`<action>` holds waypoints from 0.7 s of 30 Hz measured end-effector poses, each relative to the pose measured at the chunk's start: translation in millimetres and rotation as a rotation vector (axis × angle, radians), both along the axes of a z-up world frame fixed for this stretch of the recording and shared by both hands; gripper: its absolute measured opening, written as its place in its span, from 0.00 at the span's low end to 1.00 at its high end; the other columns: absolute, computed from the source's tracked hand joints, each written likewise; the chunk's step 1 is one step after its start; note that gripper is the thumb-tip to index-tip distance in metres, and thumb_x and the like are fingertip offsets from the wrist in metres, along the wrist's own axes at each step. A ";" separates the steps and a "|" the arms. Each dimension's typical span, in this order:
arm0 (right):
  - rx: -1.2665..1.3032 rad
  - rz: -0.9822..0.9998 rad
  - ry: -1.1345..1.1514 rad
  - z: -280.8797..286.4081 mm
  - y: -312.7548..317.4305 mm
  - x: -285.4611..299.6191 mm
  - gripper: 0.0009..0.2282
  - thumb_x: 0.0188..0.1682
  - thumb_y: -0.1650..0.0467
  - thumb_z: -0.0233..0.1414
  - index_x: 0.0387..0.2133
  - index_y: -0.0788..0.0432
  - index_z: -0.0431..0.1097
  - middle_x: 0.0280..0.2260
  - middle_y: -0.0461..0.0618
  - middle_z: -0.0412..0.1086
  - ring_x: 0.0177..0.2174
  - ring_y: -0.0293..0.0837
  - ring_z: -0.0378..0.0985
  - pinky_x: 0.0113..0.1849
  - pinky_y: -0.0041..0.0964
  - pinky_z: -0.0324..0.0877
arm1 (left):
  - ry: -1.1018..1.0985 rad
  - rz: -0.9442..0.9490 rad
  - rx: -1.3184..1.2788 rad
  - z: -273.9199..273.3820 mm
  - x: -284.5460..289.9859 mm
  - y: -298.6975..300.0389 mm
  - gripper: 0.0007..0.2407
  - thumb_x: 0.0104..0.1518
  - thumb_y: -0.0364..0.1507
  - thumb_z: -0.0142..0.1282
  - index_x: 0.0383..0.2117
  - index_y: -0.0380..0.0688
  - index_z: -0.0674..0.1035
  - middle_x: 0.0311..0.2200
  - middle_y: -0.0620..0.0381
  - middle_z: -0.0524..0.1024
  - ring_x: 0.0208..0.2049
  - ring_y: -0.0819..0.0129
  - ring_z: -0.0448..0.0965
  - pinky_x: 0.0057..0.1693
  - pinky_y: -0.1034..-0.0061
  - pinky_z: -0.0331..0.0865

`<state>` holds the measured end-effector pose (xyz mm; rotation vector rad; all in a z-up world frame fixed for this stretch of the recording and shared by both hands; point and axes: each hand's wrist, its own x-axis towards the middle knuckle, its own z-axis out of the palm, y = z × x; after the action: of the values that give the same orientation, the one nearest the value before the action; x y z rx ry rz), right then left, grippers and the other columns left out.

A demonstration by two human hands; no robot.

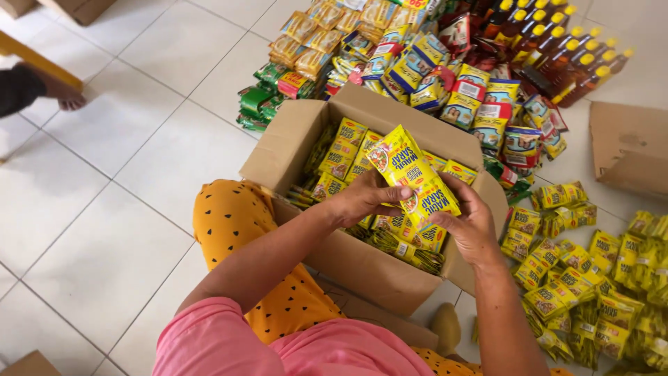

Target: The person organizes and packs yellow seasoning packets into a cardboard box while sitting on the floor among various food supplies.

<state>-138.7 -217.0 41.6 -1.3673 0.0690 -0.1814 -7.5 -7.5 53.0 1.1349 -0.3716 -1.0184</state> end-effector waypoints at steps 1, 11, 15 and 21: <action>-0.005 0.012 0.008 -1.7 1.4 2.4 0.36 0.40 0.70 0.66 0.64 0.66 0.60 0.58 0.53 0.68 0.56 0.43 0.71 0.57 0.39 0.67 | 0.008 0.012 -0.005 -11.5 2.9 2.7 0.25 0.49 0.42 0.69 0.51 0.45 0.76 0.47 0.58 0.80 0.47 0.70 0.81 0.49 0.69 0.77; 0.323 -0.034 0.085 -18.3 17.7 19.7 0.28 0.49 0.70 0.60 0.63 0.64 0.60 0.56 0.52 0.68 0.54 0.46 0.73 0.55 0.44 0.68 | -0.712 -0.282 0.367 52.4 41.4 63.5 0.24 0.51 0.45 0.69 0.46 0.41 0.77 0.33 0.58 0.83 0.37 0.65 0.82 0.42 0.71 0.74; 0.520 -0.005 0.281 -31.0 12.9 29.3 0.24 0.56 0.63 0.55 0.62 0.64 0.62 0.56 0.52 0.72 0.55 0.48 0.74 0.57 0.46 0.68 | -1.510 -0.123 0.578 81.2 59.4 89.5 0.25 0.42 0.41 0.72 0.46 0.48 0.76 0.41 0.55 0.78 0.46 0.54 0.78 0.50 0.62 0.72; 0.719 0.122 0.502 -50.3 16.4 34.2 0.18 0.57 0.60 0.52 0.55 0.54 0.67 0.47 0.51 0.76 0.39 0.51 0.79 0.37 0.50 0.73 | -1.771 0.084 0.369 32.6 67.6 94.0 0.28 0.39 0.33 0.70 0.51 0.50 0.73 0.46 0.54 0.72 0.50 0.53 0.72 0.51 0.61 0.70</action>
<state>-104.5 -200.6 -8.7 -0.6673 0.4278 0.2762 60.0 86.5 85.6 2.1525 -1.5182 0.2988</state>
